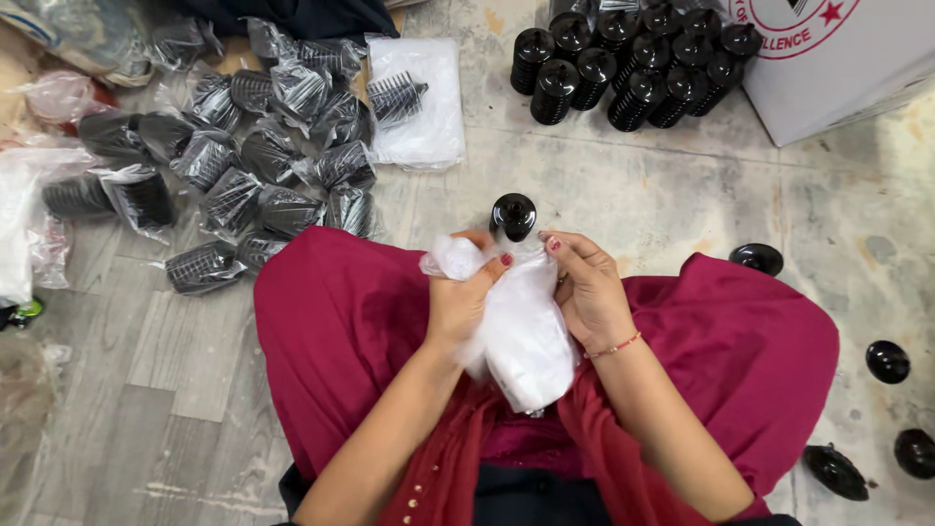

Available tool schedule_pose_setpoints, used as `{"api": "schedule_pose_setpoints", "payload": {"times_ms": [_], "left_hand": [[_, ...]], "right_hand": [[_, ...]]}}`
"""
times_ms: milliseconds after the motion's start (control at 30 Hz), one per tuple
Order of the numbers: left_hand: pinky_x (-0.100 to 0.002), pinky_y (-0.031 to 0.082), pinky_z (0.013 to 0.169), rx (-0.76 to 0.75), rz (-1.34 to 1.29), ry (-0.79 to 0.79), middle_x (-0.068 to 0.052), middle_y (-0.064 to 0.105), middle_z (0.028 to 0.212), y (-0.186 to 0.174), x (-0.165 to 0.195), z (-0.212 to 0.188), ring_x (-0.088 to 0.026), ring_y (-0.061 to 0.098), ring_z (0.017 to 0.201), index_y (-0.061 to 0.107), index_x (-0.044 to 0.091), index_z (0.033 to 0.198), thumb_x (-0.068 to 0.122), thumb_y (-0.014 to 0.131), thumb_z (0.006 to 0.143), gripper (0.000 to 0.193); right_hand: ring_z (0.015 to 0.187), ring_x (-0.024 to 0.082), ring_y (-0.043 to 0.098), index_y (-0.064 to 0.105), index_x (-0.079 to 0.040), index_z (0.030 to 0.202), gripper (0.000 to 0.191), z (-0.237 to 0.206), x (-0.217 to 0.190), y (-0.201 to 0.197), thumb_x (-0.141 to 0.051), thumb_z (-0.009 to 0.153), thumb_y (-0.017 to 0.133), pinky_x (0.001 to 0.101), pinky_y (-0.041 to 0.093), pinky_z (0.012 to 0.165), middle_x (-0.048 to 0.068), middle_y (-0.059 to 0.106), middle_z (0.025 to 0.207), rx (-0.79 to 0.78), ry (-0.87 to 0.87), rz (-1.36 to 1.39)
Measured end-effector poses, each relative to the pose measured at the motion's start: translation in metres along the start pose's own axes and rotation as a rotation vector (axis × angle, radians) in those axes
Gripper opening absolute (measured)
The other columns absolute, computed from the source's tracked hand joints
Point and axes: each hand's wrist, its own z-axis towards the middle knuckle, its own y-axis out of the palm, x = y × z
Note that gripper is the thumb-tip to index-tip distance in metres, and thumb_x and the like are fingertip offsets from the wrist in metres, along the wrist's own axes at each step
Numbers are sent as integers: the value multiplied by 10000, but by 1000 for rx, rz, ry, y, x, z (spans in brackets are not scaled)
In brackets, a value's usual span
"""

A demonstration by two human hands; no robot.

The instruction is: The person sits on the floor and packs black plastic hair roller brushes into clear plastic bags one at a time, twisting the bags closed and setting the bagged items aside with the other finished pieces.

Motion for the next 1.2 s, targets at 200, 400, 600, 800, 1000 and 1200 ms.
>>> {"api": "schedule_pose_setpoints", "payload": {"times_ms": [200, 400, 600, 800, 1000, 1200], "left_hand": [[-259, 479, 646, 110, 290, 48, 9, 668, 840, -2, 9, 3, -88, 576, 742, 710, -17, 981, 77, 806, 917, 148], [-256, 520, 618, 184, 301, -1, 3, 721, 818, -8, 17, 9, -83, 629, 698, 743, 48, 1003, 107, 798, 842, 180], [-280, 460, 596, -2, 103, -210, -33, 643, 802, -10, 16, 6, -109, 566, 675, 712, 30, 1028, 323, 699, 1013, 293], [-311, 589, 806, -295, -46, -536, -56, 720, 1037, -23, 29, 15, -146, 702, 899, 625, 82, 932, 431, 571, 987, 358], [-306, 550, 734, -201, 53, -423, -40, 677, 971, -38, 30, 26, -128, 644, 845, 656, 81, 1035, 414, 570, 1063, 345], [-275, 534, 663, -163, 139, -520, -28, 697, 950, -53, 23, 35, -100, 643, 787, 654, 71, 1063, 388, 582, 1032, 327]], "right_hand": [[770, 92, 606, 762, 2, 1094, 155, -1, -8, -8, -72, 969, 707, 256, 514, 721, 31, 726, 924, -45, 13, -27], [790, 126, 619, 751, 4, 1040, 130, -4, -17, -3, -81, 975, 677, 280, 523, 766, 58, 712, 954, -172, 44, 11], [920, 173, 655, 638, -51, 913, 165, -7, -20, 9, -175, 1014, 600, 344, 534, 868, 60, 686, 1005, -367, 199, 314], [871, 140, 634, 631, -47, 922, 262, 5, -17, -1, -240, 1085, 561, 306, 519, 826, 30, 664, 896, -333, 139, 44], [779, 47, 541, 672, -10, 945, 271, 13, -12, -20, -226, 1099, 617, 243, 455, 737, -20, 644, 863, -384, 162, -223], [925, 146, 637, 621, -60, 947, 194, 12, -23, -15, -239, 1018, 605, 318, 508, 895, 30, 685, 999, -549, 141, 9]]}}
